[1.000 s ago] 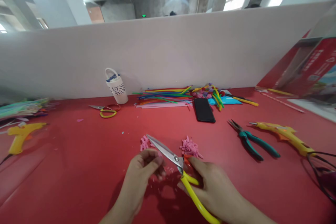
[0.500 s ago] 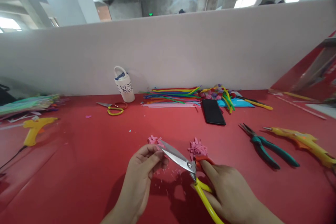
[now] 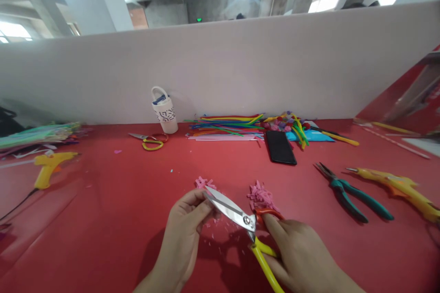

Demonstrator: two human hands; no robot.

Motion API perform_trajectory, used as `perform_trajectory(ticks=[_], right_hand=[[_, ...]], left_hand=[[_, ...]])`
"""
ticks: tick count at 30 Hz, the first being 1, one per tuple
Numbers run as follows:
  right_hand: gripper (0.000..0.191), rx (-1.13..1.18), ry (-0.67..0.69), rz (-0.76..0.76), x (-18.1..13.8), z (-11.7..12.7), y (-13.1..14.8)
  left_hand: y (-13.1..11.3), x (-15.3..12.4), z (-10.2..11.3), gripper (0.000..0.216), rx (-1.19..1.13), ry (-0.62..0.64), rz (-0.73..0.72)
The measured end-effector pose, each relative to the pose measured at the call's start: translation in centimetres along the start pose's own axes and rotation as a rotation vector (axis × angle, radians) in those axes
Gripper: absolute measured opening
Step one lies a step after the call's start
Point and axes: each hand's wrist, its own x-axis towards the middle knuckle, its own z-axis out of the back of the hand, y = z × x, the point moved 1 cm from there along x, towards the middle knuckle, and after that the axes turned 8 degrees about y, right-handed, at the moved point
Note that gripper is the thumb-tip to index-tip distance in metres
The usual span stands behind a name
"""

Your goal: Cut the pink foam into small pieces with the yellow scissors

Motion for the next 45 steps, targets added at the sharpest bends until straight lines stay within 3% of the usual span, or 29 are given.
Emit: perform_trajectory(ticks=[30,35,42,45], right_hand=[[0.011,0.007,-0.068,0.0,-0.3,0.4,0.0],[0.014,0.388,0.062,-0.134,0.3,0.8,0.0],[0.014,1.213,0.149,-0.371,1.4,1.2,1.4],[0.021,1.421,0.2,-0.404,1.5,0.6,1.6]], left_hand=[[-0.4,-0.2,0.1,0.006,0.096,-0.042,-0.029],[-0.2,-0.2,-0.3,0.003,0.071,0.012,0.035],[1.6,-0.7,-1.6,0.006,0.019,0.257,0.333],[2.0,-1.1,-2.1,0.007,0.07,0.334,0.436]])
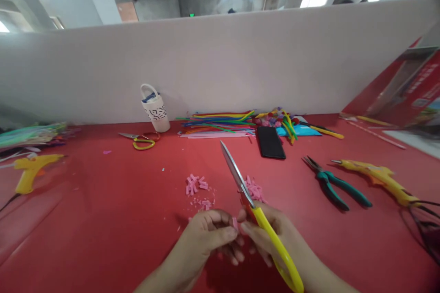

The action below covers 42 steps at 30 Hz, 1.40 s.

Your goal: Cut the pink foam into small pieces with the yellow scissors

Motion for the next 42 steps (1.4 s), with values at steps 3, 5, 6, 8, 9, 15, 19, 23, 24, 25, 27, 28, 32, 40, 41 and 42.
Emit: perform_trajectory(ticks=[3,5,6,8,9,15,19,23,24,25,27,28,32,40,41,42], right_hand=[[0.023,0.076,0.045,-0.019,0.0,0.0,-0.3],[0.019,0.088,0.047,-0.02,-0.1,0.0,-0.2],[0.016,0.085,0.044,-0.017,-0.2,-0.1,0.0],[0.013,0.078,0.034,-0.009,-0.3,-0.2,0.3],[0.012,0.076,0.025,-0.008,-0.3,-0.2,0.5],[0.019,-0.01,-0.011,0.029,-0.4,-0.1,1.1],[0.024,-0.393,-0.077,0.106,-0.6,0.7,0.9],[0.021,-0.765,-0.087,0.13,-1.0,0.9,0.6],[0.022,-0.825,-0.081,0.148,-1.1,0.9,0.5],[0.024,-0.88,-0.081,0.164,-1.1,0.8,0.4],[0.025,-0.983,-0.093,0.181,-1.1,0.8,0.2],[0.024,-1.028,-0.097,0.185,-1.1,0.8,0.1],[0.016,-1.136,-0.101,0.212,-0.9,0.9,-0.3],[0.016,-1.191,-0.092,0.237,-0.9,0.9,-0.6],[0.016,-1.199,-0.096,0.246,-0.9,1.0,-0.6],[0.015,-1.206,-0.1,0.255,-0.9,1.0,-0.6]], left_hand=[[0.2,0.0,-0.3,0.008,0.031,0.043,0.049],[0.3,0.1,-0.4,0.008,0.044,0.055,0.061],[0.3,0.2,-0.4,0.008,0.047,0.056,0.057],[0.5,0.4,-0.4,0.007,0.065,0.041,0.026],[0.6,0.4,-0.4,0.006,0.075,0.026,0.005],[0.8,0.6,-0.2,0.006,0.129,-0.069,-0.039],[-0.2,0.3,0.9,0.005,-0.013,-0.201,-0.147],[-1.6,-0.2,2.0,0.005,-0.079,-0.333,-0.281],[-1.8,-0.3,2.2,0.004,-0.079,-0.346,-0.302],[-2.0,-0.4,2.3,0.004,-0.077,-0.35,-0.322],[-2.2,-0.6,2.4,0.005,-0.071,-0.349,-0.355],[-2.3,-0.6,2.4,0.005,-0.071,-0.346,-0.364],[-2.3,-0.7,2.4,0.004,-0.085,-0.336,-0.39],[-2.4,-0.9,2.2,0.005,-0.087,-0.314,-0.415],[-2.3,-1.0,2.2,0.006,-0.081,-0.308,-0.417],[-2.3,-1.0,2.2,0.006,-0.077,-0.306,-0.418]])
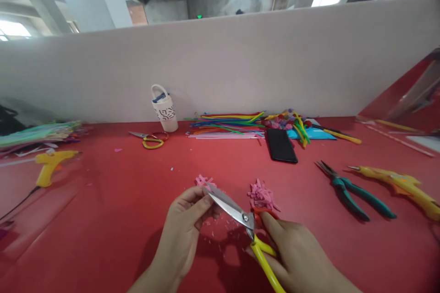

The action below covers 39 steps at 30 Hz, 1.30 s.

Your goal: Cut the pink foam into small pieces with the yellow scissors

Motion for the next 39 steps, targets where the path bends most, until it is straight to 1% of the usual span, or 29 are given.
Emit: perform_trajectory(ticks=[8,17,27,33,36,39], right_hand=[[0.015,-0.057,-0.035,0.037,-0.08,-0.22,-0.19],[0.017,-0.046,-0.028,0.024,-0.02,-0.26,-0.22],[0.014,-0.062,-0.041,0.044,-0.32,-0.24,-0.31],[0.016,-0.059,-0.065,0.018,-0.35,-0.09,-0.38],[0.019,0.039,-0.047,-0.02,-0.22,0.02,-0.42],[0.019,0.313,0.007,-0.073,0.08,0.29,-0.2]], left_hand=[[-0.07,0.16,-0.04,0.006,0.002,-0.001,0.002],[-0.08,0.19,0.01,0.005,0.004,0.0,-0.001],[-0.4,-0.05,-0.12,0.005,0.095,-0.003,-0.065],[-0.6,0.03,0.1,0.006,0.142,-0.029,-0.08],[-0.59,0.07,0.19,0.004,0.136,-0.036,-0.074],[-0.24,0.16,0.02,0.002,0.105,-0.011,-0.013]])
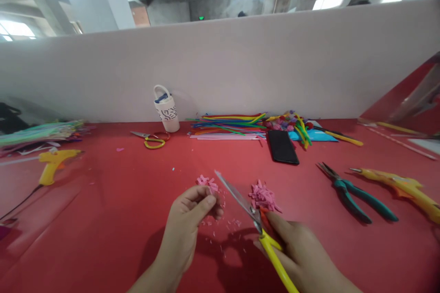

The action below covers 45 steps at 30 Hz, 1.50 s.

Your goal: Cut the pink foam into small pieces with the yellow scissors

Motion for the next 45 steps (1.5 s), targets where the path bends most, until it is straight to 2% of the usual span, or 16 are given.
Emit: perform_trajectory(ticks=[4,7,11,15,18,21,24,28,30,33,37,39,42,45], right_hand=[[0.018,0.44,-0.01,-0.065,0.4,0.2,0.9],[0.016,0.703,0.041,-0.168,0.7,-0.1,1.2],[0.017,0.868,0.083,-0.228,0.8,-0.4,1.5],[0.017,0.833,0.024,-0.225,1.1,-0.3,1.7],[0.015,0.828,-0.005,-0.261,1.3,-0.4,1.4],[0.004,0.879,0.087,-0.298,1.3,-0.9,0.9],[0.012,0.931,0.144,-0.242,1.2,-1.1,0.8],[0.007,0.927,0.165,-0.181,1.0,-0.7,1.7],[0.008,0.926,0.145,-0.177,0.8,-0.4,2.0],[0.01,0.906,0.067,-0.173,0.7,-0.5,2.2],[0.011,0.878,0.032,-0.188,0.8,-0.7,2.1],[0.013,0.868,0.025,-0.184,0.8,-0.6,2.1],[0.02,0.817,0.013,-0.139,0.7,0.0,2.0],[0.024,0.561,-0.012,-0.091,0.4,0.7,1.4]], left_hand=[[1.2,-0.1,-0.7,0.004,-0.058,0.132,0.162],[2.3,-0.3,-1.3,0.006,-0.042,0.255,0.273],[3.5,-0.5,-1.8,0.01,0.117,0.356,0.326],[3.7,-0.9,-2.2,0.002,0.299,0.345,0.316],[3.4,-0.9,-2.2,0.007,0.393,0.345,0.275],[3.2,-0.7,-1.9,0.005,0.327,0.326,0.306],[3.1,-0.5,-1.6,0.007,0.207,0.384,0.358],[3.4,-0.7,-1.5,0.012,0.146,0.439,0.411],[3.5,-0.8,-1.7,0.01,0.162,0.38,0.388],[3.5,-0.9,-2.1,0.007,0.315,0.258,0.267],[3.2,-1.1,-2.7,0.005,0.517,0.205,0.156],[3.1,-1.1,-2.9,0.003,0.482,0.179,0.176],[3.0,-0.8,-2.6,0.006,0.303,0.137,0.253],[2.4,-0.4,-1.9,0.008,0.093,0.103,0.254]])
